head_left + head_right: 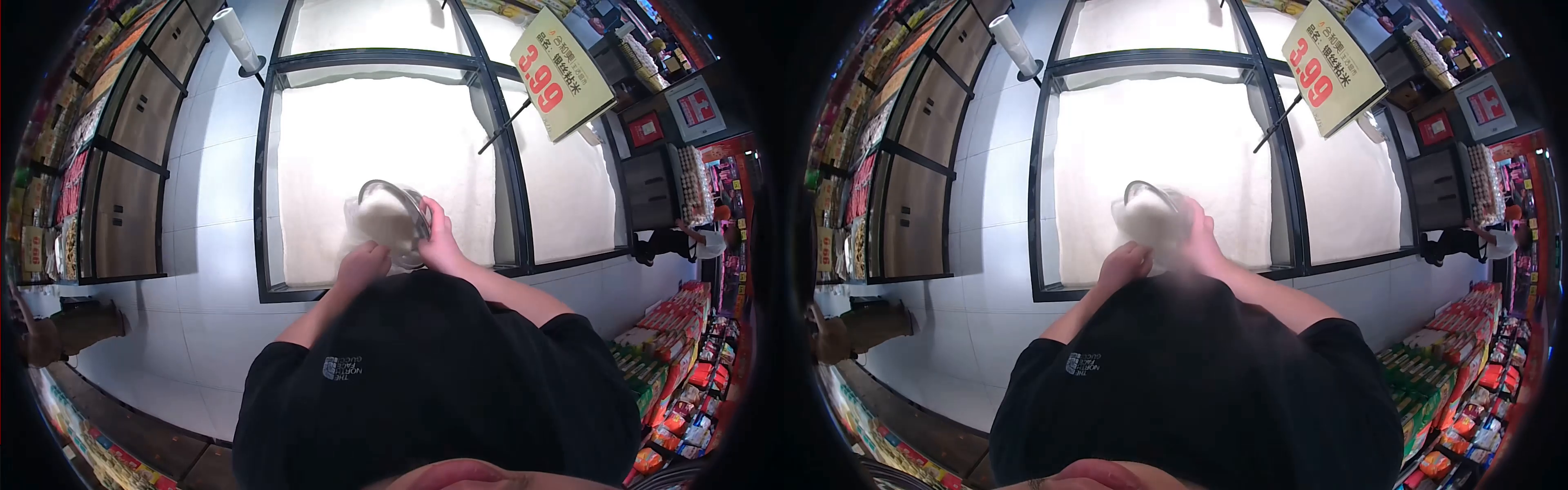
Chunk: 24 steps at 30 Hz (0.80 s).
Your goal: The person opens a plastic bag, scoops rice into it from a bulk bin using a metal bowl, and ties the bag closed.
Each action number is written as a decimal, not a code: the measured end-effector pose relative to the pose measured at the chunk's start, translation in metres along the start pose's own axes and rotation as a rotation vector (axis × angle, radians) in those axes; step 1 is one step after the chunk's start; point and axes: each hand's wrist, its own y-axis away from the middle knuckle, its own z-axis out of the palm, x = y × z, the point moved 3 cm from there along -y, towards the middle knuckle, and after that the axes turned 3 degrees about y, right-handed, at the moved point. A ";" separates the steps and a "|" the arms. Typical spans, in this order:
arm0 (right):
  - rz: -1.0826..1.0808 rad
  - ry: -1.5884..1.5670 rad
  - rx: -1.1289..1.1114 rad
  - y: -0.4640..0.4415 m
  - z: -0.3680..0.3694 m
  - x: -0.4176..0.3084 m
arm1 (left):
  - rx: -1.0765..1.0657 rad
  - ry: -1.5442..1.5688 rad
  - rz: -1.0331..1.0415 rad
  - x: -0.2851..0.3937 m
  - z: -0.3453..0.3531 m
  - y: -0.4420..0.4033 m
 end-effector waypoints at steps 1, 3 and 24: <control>-0.063 0.016 0.018 0.000 0.002 0.004 | 0.012 0.004 0.010 0.000 0.000 -0.001; -0.139 0.031 0.035 0.002 0.004 0.006 | 0.019 0.020 0.017 0.000 0.003 -0.002; -0.273 0.113 0.412 -0.003 -0.060 0.065 | 0.081 0.049 -0.018 0.007 -0.005 0.004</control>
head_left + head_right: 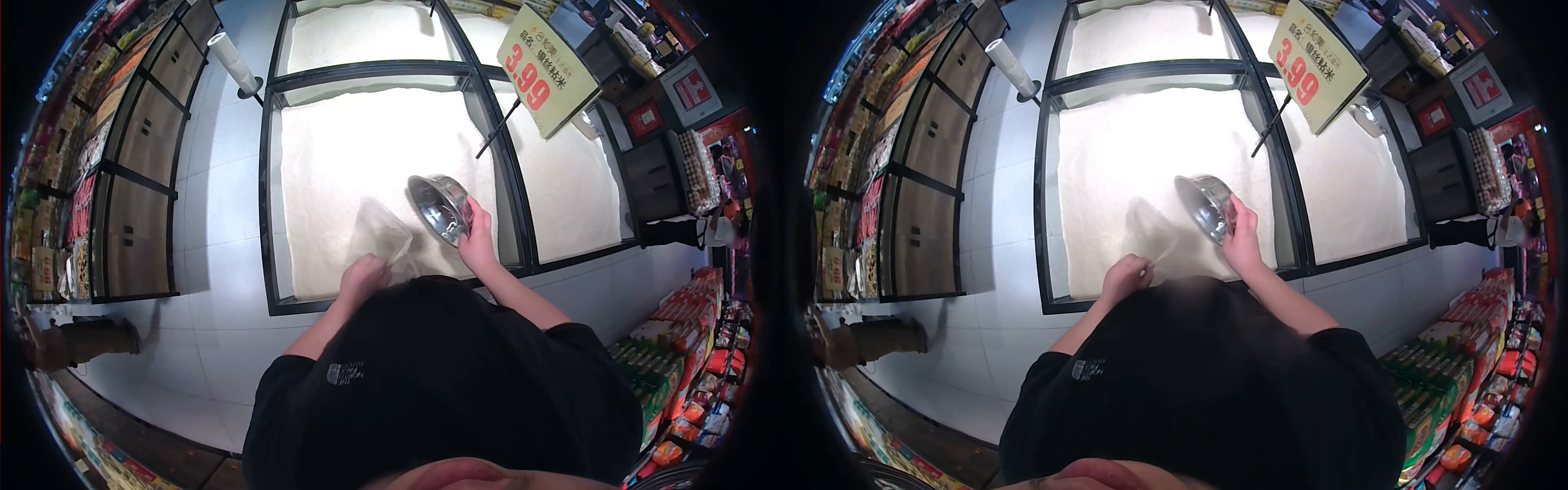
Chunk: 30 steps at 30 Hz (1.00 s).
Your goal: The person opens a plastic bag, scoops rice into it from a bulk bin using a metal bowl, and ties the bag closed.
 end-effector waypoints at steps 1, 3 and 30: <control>0.024 0.070 -0.034 0.002 -0.001 0.024 | -0.002 0.013 -0.010 0.002 -0.002 0.001; 0.073 0.209 -0.103 0.006 -0.003 0.072 | -0.024 0.026 -0.024 0.004 -0.005 0.002; -0.152 0.505 -1.132 0.012 0.083 0.145 | -0.299 0.538 0.191 0.203 -0.154 -0.100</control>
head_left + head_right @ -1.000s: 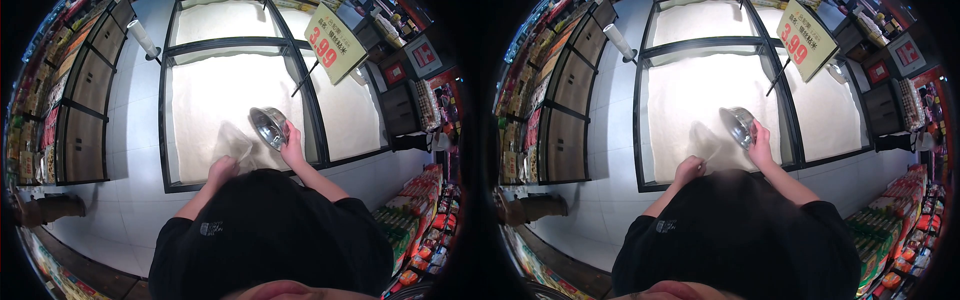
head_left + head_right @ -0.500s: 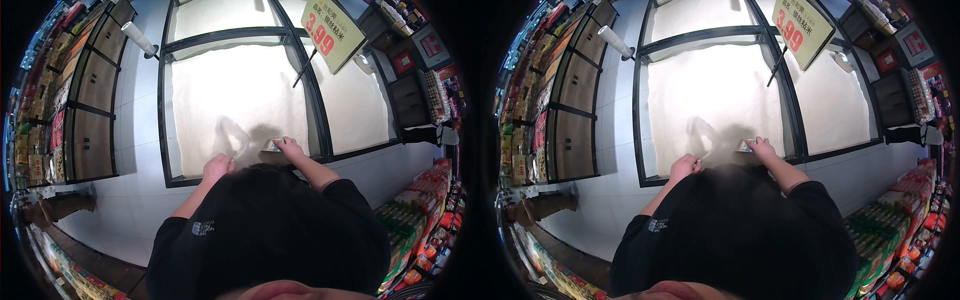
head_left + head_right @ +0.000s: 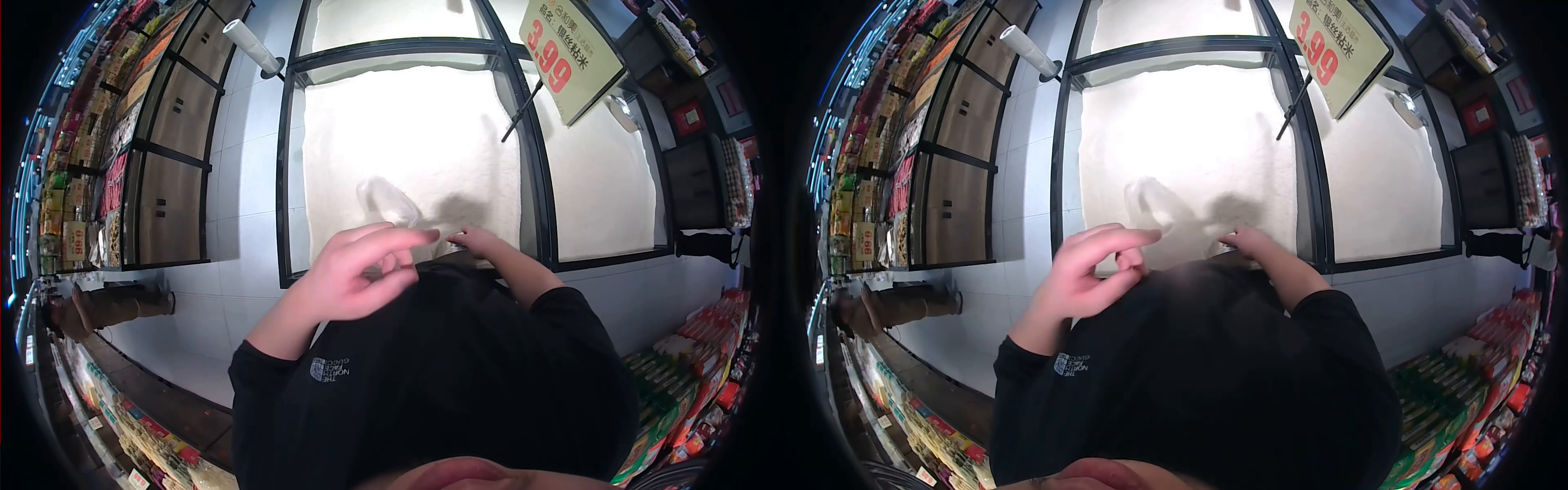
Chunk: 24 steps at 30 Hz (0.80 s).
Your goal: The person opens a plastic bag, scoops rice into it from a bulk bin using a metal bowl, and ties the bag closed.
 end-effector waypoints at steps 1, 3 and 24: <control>-0.018 -0.005 0.010 -0.001 0.004 0.005 | 0.012 0.062 0.141 0.036 -0.010 -0.008; -0.056 -0.015 0.032 -0.007 0.010 0.017 | 0.123 0.021 0.389 0.081 -0.022 -0.015; 0.038 -0.490 -0.027 0.003 -0.036 0.040 | -0.130 -0.431 0.417 0.013 0.021 -0.036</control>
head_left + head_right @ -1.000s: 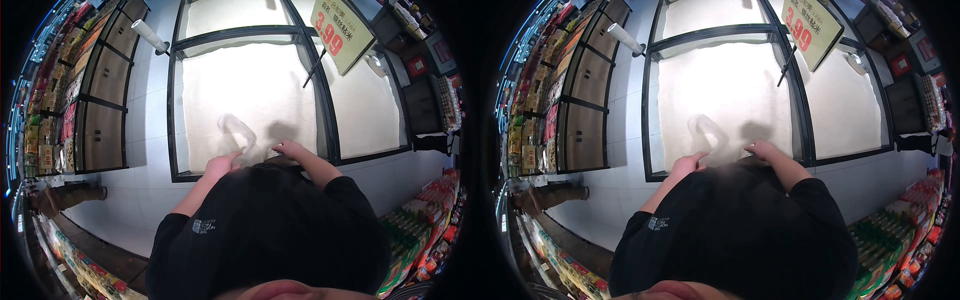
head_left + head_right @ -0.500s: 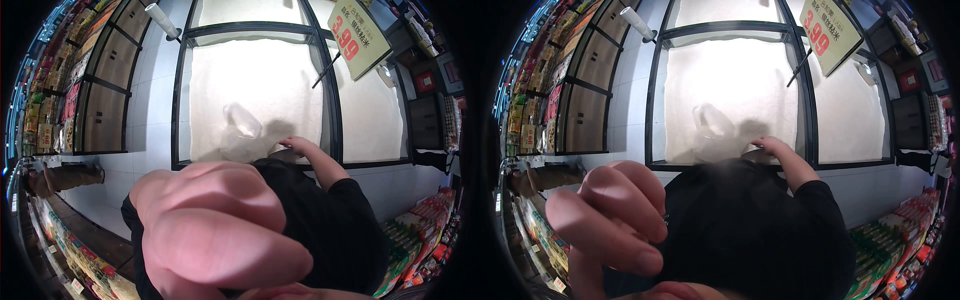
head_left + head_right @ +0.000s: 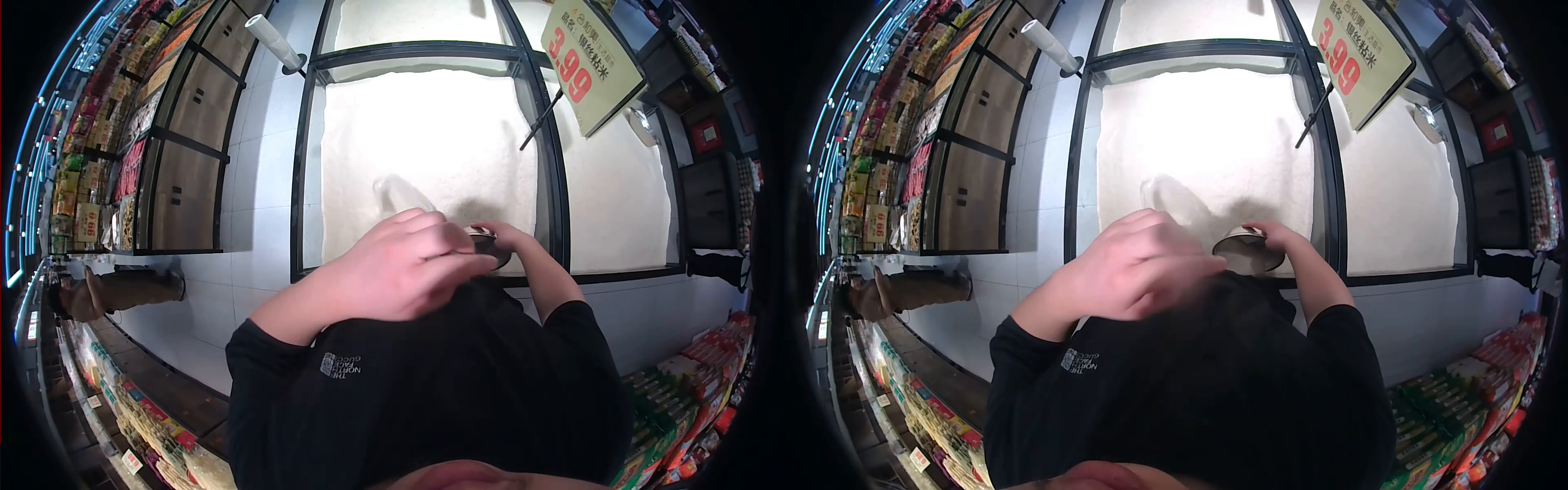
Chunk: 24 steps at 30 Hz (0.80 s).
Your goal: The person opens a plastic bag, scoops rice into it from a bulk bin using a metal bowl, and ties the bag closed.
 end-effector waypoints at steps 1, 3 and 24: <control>-0.009 -0.025 0.012 -0.001 0.001 0.003 | -0.091 -0.092 -0.096 -0.017 0.017 0.019; -0.030 -0.074 0.033 -0.009 0.002 0.007 | -0.282 -0.244 -0.322 -0.043 0.043 0.060; 0.192 -1.223 0.543 0.046 -0.003 -0.009 | -0.400 -0.401 -0.990 -0.144 0.091 0.178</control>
